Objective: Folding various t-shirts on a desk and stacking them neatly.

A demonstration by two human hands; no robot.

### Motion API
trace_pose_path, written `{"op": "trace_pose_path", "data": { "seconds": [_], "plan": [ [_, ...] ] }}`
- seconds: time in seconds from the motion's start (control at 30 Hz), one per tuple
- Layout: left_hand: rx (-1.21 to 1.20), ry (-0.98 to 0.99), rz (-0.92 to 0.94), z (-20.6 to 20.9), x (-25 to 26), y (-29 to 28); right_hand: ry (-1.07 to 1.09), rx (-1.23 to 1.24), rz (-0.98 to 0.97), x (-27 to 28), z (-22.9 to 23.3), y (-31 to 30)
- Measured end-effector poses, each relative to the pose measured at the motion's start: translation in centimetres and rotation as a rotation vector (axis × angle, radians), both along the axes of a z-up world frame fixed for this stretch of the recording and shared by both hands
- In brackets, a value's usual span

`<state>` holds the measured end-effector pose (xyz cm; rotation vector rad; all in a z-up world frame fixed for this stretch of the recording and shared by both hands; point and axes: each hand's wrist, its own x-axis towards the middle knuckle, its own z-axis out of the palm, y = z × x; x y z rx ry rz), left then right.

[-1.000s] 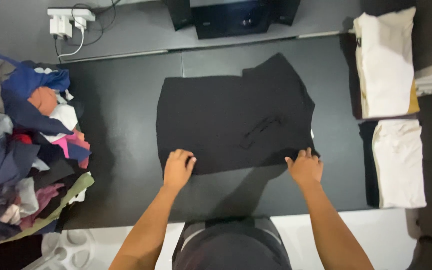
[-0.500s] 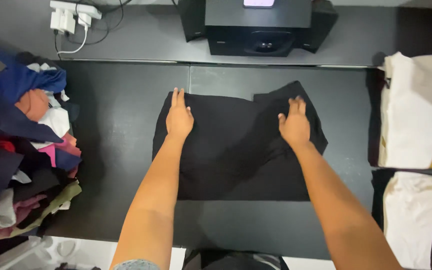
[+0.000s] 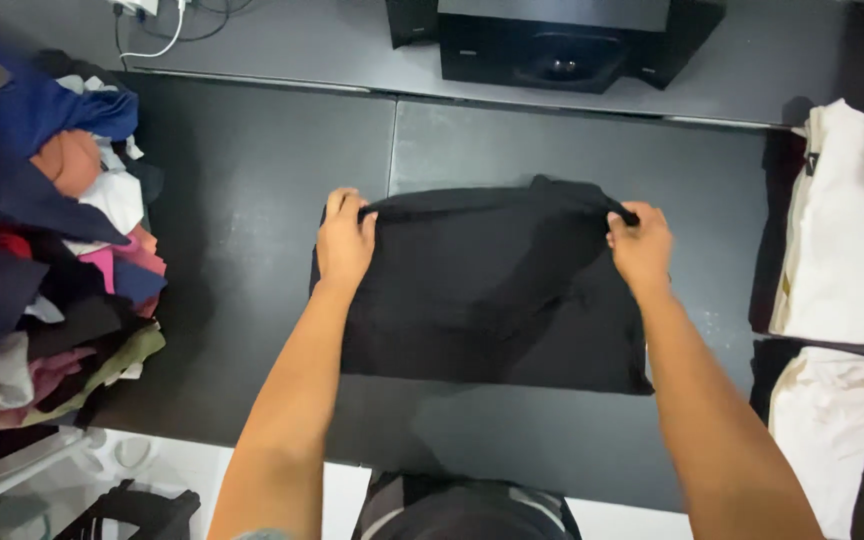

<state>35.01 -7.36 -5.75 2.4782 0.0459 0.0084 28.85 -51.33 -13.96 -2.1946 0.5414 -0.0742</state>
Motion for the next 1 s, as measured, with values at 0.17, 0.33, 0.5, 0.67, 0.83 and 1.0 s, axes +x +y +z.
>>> {"op": "trace_pose_path", "data": {
  "seconds": [0.17,0.33,0.5,0.67,0.83,1.0],
  "plan": [
    [-0.189,-0.157,-0.079,2.5,-7.7,3.0,0.063,0.438,-0.097,-8.0,7.0,0.8],
    [-0.204,-0.024,-0.03,2.3,-16.2,5.5,0.169,0.364,-0.028,-18.0,7.2,1.0],
    [-0.174,0.147,-0.076,0.9,-21.5,7.2,0.275,0.171,0.03,-24.0,4.6,2.8],
    [-0.109,0.222,-0.119,-0.9,-23.2,8.3,0.463,-0.014,0.108,-24.6,4.5,2.4],
    [-0.145,0.272,-0.072,0.4,-23.2,8.8,0.532,-0.038,0.166,-24.7,4.3,0.4],
    [-0.218,0.229,-0.073,0.4,-23.7,8.9,0.652,-0.029,0.198,-23.9,8.0,1.7]
  ]
}}
